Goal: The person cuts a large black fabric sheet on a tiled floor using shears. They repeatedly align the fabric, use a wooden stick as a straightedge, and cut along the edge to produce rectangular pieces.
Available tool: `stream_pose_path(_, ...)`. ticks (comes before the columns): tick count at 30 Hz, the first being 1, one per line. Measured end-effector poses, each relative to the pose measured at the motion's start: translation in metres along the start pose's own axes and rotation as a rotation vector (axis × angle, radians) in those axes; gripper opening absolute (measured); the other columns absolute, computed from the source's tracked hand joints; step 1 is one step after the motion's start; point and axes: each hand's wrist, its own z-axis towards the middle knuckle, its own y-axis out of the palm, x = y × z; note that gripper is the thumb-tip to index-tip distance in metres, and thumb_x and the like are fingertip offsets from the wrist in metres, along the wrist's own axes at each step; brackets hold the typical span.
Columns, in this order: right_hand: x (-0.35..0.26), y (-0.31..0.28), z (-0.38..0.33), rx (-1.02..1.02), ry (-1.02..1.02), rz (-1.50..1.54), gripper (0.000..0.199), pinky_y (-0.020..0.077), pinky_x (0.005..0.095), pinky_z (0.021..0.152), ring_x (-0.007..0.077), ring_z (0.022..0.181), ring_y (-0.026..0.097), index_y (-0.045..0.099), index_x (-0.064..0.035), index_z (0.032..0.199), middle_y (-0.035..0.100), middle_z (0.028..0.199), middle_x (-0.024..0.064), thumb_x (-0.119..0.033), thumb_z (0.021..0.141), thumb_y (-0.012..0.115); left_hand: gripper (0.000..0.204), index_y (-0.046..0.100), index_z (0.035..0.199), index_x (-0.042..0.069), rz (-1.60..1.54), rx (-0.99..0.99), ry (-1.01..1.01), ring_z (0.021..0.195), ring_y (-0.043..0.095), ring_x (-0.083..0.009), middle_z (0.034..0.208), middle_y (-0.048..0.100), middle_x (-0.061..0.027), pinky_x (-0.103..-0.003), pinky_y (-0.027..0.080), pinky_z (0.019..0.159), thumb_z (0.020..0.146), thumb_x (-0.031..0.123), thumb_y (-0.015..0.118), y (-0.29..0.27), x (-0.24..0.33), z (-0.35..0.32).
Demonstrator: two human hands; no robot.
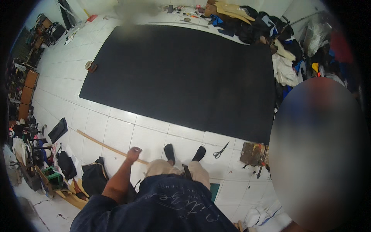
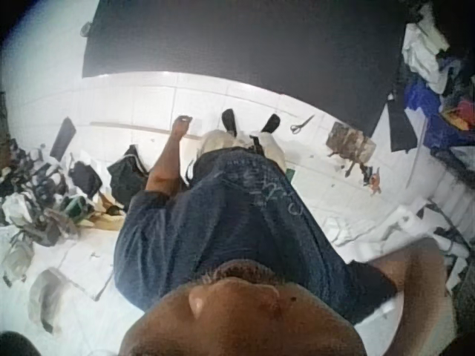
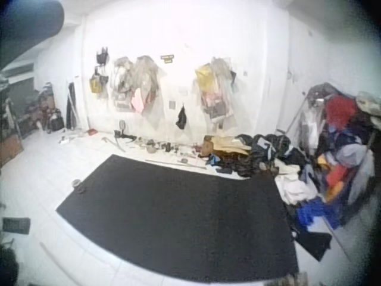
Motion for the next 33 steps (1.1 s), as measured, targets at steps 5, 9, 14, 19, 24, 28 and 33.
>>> stream_pose_path(5, 0.033, 0.153, -0.139, -0.153, 0.689, 0.451, 0.038, 0.0430, 0.0439, 0.095, 0.0332, 0.106, 0.058, 0.058, -0.0060, 0.114, 0.061, 0.110, 0.0196, -0.037, 0.098, 0.044, 0.049, 0.069, 0.107, 0.005, 0.341, -0.232, 0.229, 0.103, 0.064, -0.0352, 0.110, 0.067, -0.0197, -0.043, 0.047, 0.095, 0.085, 0.047, 0.063, 0.063, 0.009, -0.062)
stream_pose_path(9, -0.045, 0.242, -0.322, -0.749, 1.139, 0.658, 0.039, 0.0429, 0.0440, 0.096, 0.0335, 0.107, 0.058, 0.058, -0.0060, 0.115, 0.061, 0.111, 0.0199, -0.039, 0.098, 0.044, 0.041, 0.070, 0.104, 0.006, 0.730, -0.631, 0.348, 0.100, 0.063, -0.0377, 0.102, 0.068, -0.0198, -0.047, 0.047, 0.092, 0.090, 0.039, 0.051, 0.109, 0.041, -0.114)
stream_pose_path(14, -0.080, 0.219, -0.478, -2.006, 0.748, 0.701, 0.042, 0.0438, 0.0442, 0.095, 0.0376, 0.104, 0.059, 0.058, -0.0057, 0.114, 0.061, 0.109, 0.0227, -0.042, 0.100, 0.043, 0.032, 0.062, 0.113, 0.003, -0.059, -1.279, 0.474, 0.099, 0.062, -0.0280, 0.113, 0.064, -0.0136, -0.042, 0.050, 0.084, 0.094, 0.026, 0.051, 0.095, -0.059, -0.164)
stream_pose_path(19, -0.079, 0.241, -0.557, -2.221, 0.813, 1.564, 0.047, 0.0436, 0.0438, 0.096, 0.0366, 0.108, 0.059, 0.054, -0.0017, 0.124, 0.061, 0.114, 0.0242, -0.041, 0.101, 0.040, 0.037, 0.054, 0.126, 0.005, -0.037, -1.603, -0.231, 0.102, 0.060, -0.0240, 0.117, 0.062, -0.0149, -0.038, 0.049, 0.083, 0.095, 0.025, 0.054, 0.123, -0.050, -0.122)
stream_pose_path(24, 0.004, 0.418, -0.611, -1.828, 0.601, 1.147, 0.030, 0.0478, 0.0377, 0.085, 0.0248, 0.098, 0.061, 0.057, -0.0041, 0.116, 0.063, 0.104, 0.0133, -0.024, 0.096, 0.050, 0.048, 0.048, 0.132, 0.004, 0.303, -0.719, -0.004, 0.103, 0.060, -0.0258, 0.117, 0.061, -0.0177, -0.037, 0.049, 0.085, 0.092, 0.029, 0.059, 0.248, -0.096, 0.099)
stream_pose_path(28, 0.174, 0.564, -0.711, -0.738, 1.468, 0.898, 0.017, 0.0532, 0.0311, 0.073, 0.0141, 0.085, 0.061, 0.059, -0.0047, 0.107, 0.061, 0.094, 0.0029, -0.015, 0.093, 0.059, 0.058, 0.043, 0.137, 0.003, 0.119, 0.031, 0.235, 0.104, 0.060, -0.0272, 0.116, 0.061, -0.0200, -0.036, 0.049, 0.087, 0.091, 0.031, 0.064, 0.345, -0.082, 0.309)
stream_pose_path(33, 0.282, 0.606, -0.942, 0.147, 2.237, 0.475, 0.051, 0.0528, 0.0429, 0.085, 0.0269, 0.106, 0.055, 0.053, -0.0019, 0.123, 0.052, 0.114, 0.0117, -0.035, 0.088, 0.069, 0.072, 0.037, 0.143, 0.002, -0.061, 0.237, 0.051, 0.105, 0.061, -0.0290, 0.116, 0.061, -0.0229, -0.035, 0.048, 0.089, 0.088, 0.034, 0.070, 0.408, -0.073, 0.452)
